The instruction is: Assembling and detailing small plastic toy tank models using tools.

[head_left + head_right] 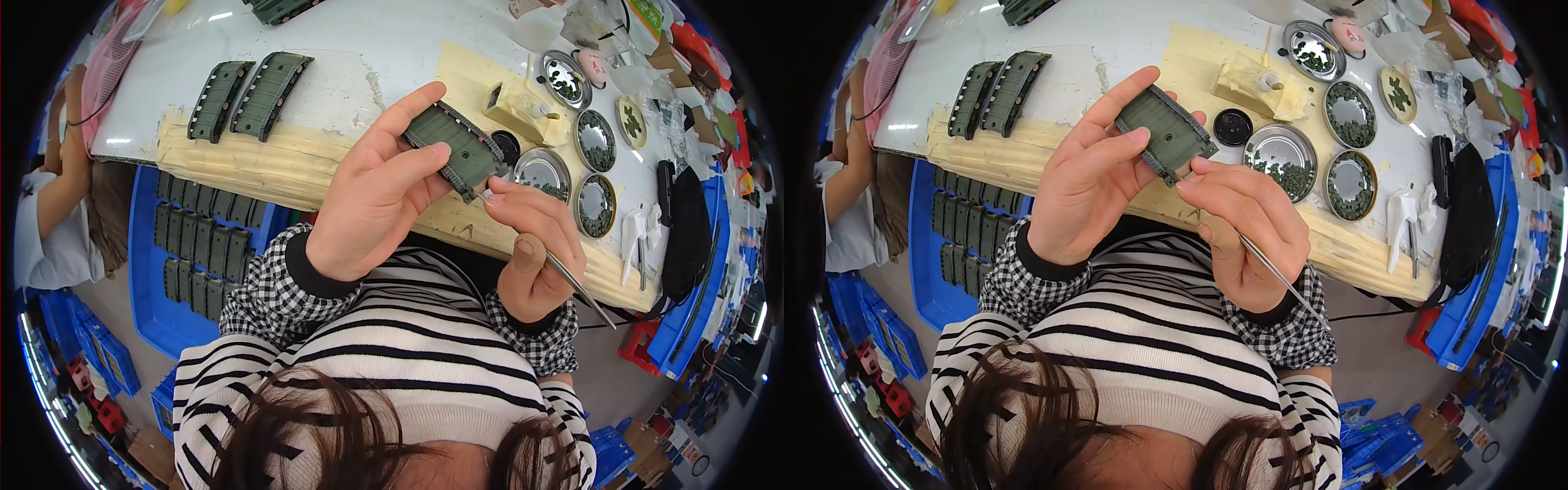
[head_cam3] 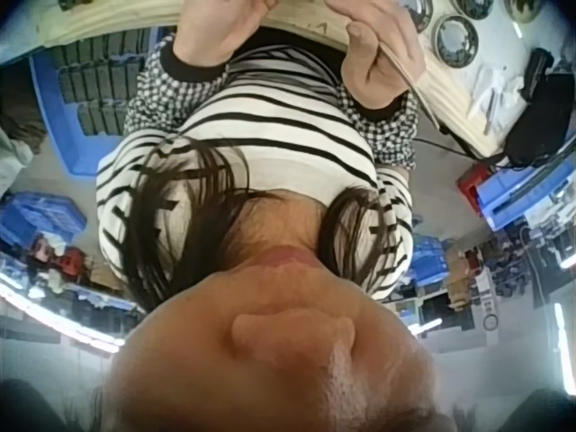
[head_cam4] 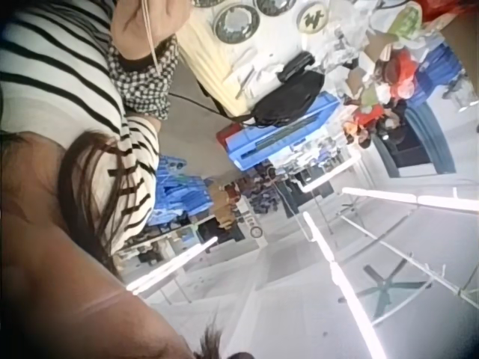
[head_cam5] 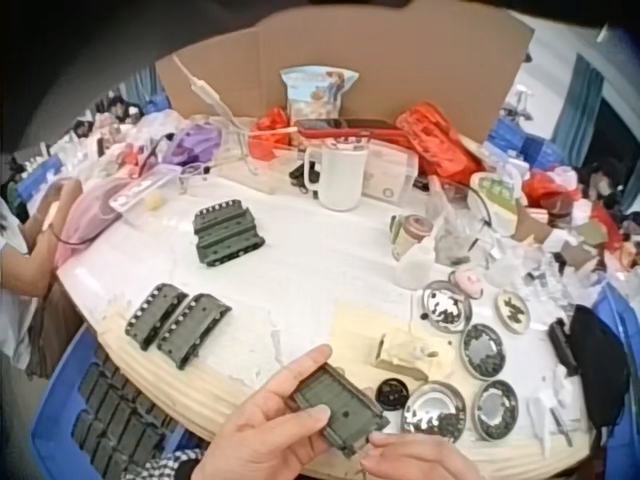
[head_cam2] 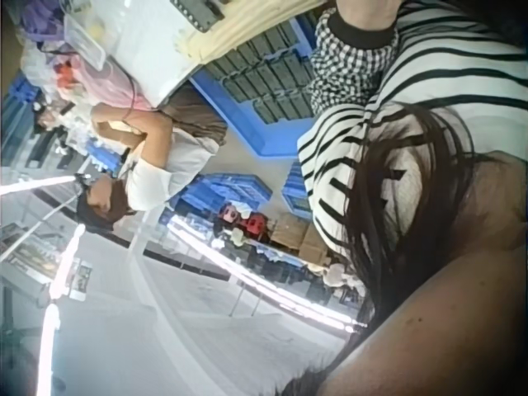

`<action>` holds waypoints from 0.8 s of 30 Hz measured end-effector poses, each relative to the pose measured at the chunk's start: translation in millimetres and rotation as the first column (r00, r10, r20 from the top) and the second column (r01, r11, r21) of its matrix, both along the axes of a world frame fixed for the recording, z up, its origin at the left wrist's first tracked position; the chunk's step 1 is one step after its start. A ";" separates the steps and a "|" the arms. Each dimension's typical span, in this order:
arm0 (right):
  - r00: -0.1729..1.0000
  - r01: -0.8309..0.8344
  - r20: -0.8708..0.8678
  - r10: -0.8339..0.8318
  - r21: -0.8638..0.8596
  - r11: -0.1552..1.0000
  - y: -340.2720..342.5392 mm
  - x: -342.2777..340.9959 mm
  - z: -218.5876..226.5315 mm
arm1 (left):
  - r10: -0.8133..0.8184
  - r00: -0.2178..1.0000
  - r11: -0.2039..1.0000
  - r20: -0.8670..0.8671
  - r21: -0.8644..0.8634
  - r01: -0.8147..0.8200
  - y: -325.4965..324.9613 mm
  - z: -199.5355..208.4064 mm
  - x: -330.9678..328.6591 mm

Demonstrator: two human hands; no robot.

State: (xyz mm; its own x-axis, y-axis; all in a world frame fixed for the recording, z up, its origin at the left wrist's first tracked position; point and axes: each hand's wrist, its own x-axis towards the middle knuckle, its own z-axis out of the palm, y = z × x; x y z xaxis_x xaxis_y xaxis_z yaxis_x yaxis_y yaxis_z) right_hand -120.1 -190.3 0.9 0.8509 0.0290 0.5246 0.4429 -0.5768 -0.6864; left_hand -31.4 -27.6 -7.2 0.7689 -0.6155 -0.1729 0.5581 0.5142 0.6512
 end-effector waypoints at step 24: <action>0.998 -0.031 0.043 0.036 -0.117 0.993 -1.7 -1.8 9.4 | -0.045 0.998 0.999 0.050 -0.024 0.046 -0.6 4.5 -0.5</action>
